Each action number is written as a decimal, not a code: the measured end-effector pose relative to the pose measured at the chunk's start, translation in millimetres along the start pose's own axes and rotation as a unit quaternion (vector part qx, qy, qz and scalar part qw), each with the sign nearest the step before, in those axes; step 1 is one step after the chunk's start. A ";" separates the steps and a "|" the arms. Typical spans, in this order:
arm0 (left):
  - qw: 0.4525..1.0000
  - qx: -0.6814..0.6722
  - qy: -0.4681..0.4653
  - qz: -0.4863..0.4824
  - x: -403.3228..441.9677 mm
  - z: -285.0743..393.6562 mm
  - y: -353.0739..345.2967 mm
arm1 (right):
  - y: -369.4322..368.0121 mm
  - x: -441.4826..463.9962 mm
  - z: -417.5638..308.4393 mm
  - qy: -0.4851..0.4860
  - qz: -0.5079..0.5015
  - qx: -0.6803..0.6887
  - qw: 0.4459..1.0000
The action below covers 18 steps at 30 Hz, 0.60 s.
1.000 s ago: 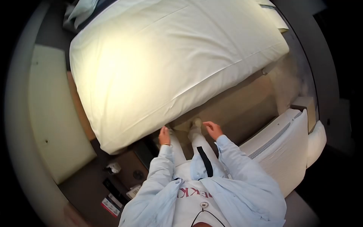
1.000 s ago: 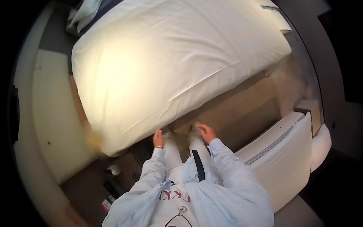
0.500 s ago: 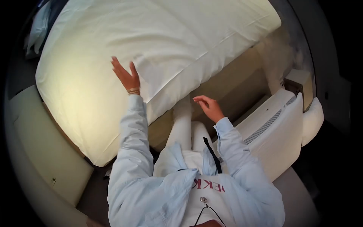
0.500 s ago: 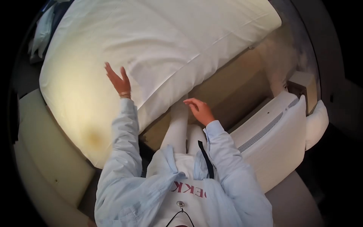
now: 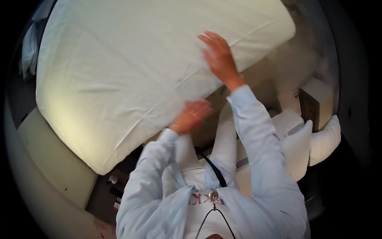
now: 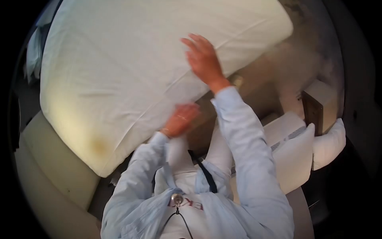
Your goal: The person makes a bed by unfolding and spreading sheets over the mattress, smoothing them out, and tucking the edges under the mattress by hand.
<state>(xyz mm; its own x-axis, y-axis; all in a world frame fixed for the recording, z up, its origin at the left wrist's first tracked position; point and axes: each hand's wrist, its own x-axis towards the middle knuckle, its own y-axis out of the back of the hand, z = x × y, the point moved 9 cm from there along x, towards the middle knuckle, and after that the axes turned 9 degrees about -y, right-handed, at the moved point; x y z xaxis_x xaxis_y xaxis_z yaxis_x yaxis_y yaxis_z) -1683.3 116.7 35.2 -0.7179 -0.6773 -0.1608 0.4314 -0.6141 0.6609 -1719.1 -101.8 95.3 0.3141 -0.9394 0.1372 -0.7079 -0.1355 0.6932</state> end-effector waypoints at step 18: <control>0.983 -0.049 -0.037 0.175 516.5 103.7 45.3 | 315.3 -198.5 407.8 -0.625 -0.008 0.307 0.718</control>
<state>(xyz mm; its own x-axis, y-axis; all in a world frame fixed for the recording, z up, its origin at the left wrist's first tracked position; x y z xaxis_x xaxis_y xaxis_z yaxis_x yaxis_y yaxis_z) -2091.2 -219.0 58.0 -0.5526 -0.8248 0.1203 0.7069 -0.3873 0.5918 -2262.6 -86.4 -1.8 -0.2160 -0.4339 -0.8747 -0.9764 0.0975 0.1927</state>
